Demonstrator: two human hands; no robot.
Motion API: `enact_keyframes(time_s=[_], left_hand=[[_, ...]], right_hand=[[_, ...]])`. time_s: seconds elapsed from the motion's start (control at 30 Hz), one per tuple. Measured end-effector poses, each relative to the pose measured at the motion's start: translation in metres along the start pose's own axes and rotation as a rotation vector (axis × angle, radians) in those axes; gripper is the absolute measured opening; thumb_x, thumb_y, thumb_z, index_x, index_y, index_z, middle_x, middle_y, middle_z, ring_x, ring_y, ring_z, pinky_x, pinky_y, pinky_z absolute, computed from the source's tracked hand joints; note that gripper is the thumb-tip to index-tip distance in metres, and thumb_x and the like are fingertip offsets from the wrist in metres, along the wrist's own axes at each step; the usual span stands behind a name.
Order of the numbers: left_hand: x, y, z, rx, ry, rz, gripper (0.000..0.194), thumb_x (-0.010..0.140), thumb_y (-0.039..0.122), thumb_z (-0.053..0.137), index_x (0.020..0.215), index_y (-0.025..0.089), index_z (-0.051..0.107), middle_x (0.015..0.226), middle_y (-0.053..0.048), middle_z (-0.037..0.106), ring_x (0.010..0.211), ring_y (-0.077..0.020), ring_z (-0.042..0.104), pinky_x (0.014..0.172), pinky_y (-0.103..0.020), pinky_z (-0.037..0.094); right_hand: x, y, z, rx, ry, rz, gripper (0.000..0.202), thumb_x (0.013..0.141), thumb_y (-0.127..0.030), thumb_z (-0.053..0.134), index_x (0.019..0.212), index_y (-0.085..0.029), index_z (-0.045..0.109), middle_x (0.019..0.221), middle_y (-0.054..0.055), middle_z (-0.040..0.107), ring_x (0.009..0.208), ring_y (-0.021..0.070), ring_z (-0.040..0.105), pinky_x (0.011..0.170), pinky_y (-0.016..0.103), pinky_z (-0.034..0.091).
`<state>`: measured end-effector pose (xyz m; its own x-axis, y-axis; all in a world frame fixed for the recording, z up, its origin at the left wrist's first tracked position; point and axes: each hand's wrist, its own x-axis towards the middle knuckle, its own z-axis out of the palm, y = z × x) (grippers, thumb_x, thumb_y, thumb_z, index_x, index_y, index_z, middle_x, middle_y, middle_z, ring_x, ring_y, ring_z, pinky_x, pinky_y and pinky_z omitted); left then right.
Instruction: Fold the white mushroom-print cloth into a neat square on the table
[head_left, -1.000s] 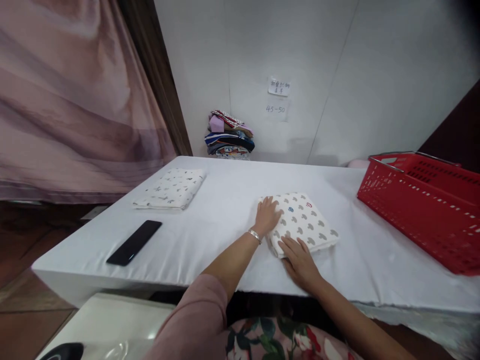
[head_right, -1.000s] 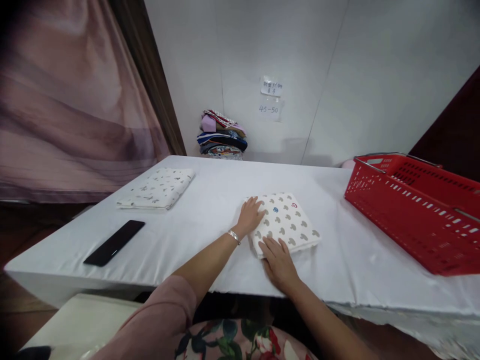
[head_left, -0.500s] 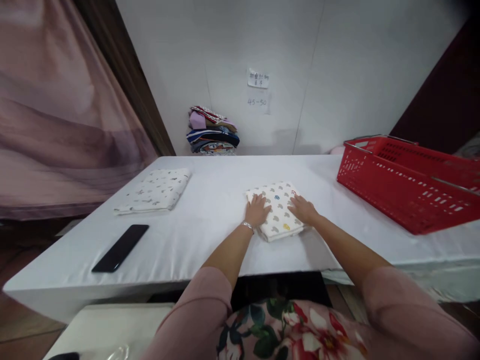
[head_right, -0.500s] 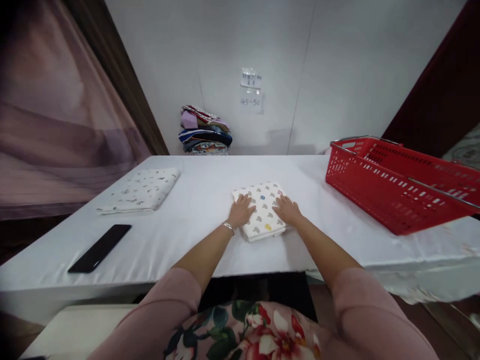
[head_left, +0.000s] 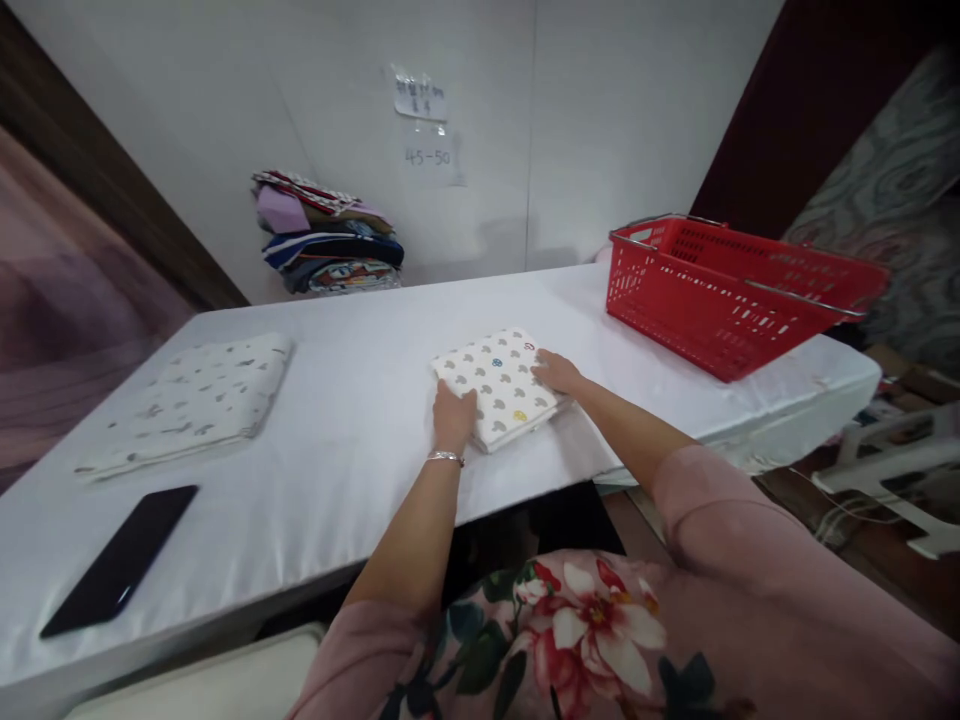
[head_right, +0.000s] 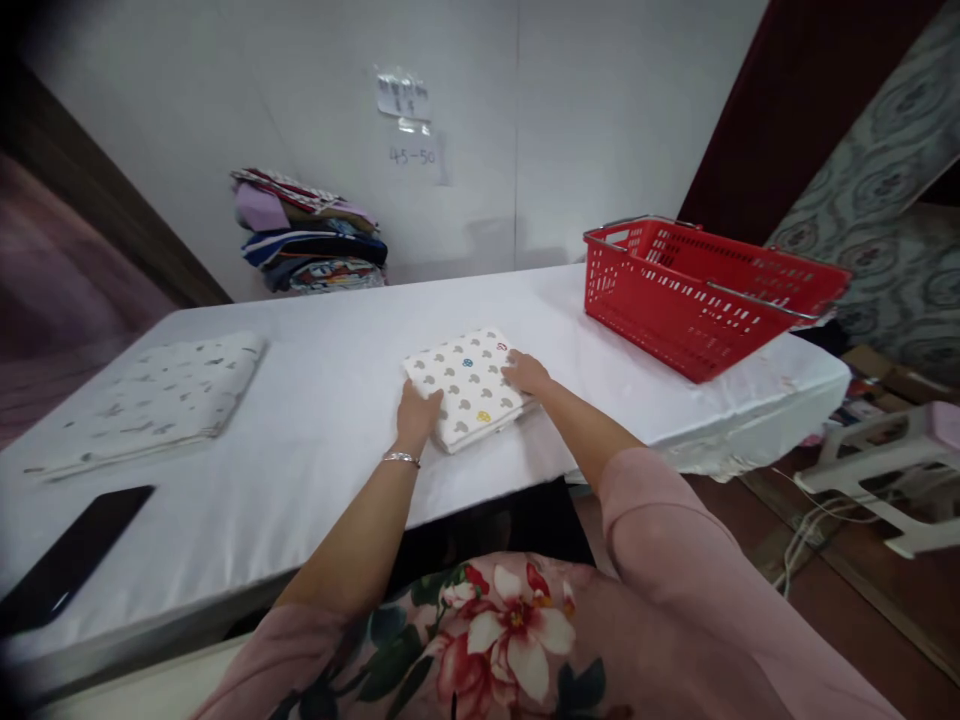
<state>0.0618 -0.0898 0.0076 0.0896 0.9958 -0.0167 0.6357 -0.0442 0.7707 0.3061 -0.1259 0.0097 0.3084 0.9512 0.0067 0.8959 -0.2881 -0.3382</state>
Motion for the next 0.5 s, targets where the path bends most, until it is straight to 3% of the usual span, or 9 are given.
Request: enact_keyframes(time_s=[0.2,0.37,0.5], left_hand=[[0.005,0.007,-0.006,-0.024,-0.008,-0.053,0.069,0.073,0.028,0.065,0.134,0.014,0.036,0.128,-0.015,0.052,0.112,-0.0263,0.055,0.094,-0.036,0.046],[0.036,-0.005,-0.040,0.027,0.021,-0.024,0.075,0.072,0.023,0.065,0.138,0.016,0.032,0.128,-0.012,0.054,0.111,-0.0230,0.057,0.093,-0.032,0.046],[0.049,-0.023,-0.064,0.128,-0.093,-0.101,0.072,0.073,0.027,0.066,0.137,0.019,0.033,0.127,-0.010,0.057,0.111,-0.0223,0.057,0.092,-0.030,0.045]], right_hand=[[-0.002,-0.019,-0.003,0.036,-0.093,0.146,0.060,0.086,-0.042,0.044,0.141,-0.020,0.034,0.133,0.014,0.049,0.117,0.0307,0.050,0.092,0.039,0.041],[-0.029,-0.043,0.002,0.068,-0.167,0.098,0.065,0.081,-0.045,0.053,0.140,-0.021,0.037,0.132,0.011,0.053,0.114,0.0275,0.053,0.091,0.034,0.043],[-0.047,-0.050,0.002,0.083,-0.185,0.006,0.066,0.081,-0.045,0.056,0.140,-0.023,0.038,0.133,0.008,0.053,0.114,0.0238,0.054,0.092,0.031,0.042]])
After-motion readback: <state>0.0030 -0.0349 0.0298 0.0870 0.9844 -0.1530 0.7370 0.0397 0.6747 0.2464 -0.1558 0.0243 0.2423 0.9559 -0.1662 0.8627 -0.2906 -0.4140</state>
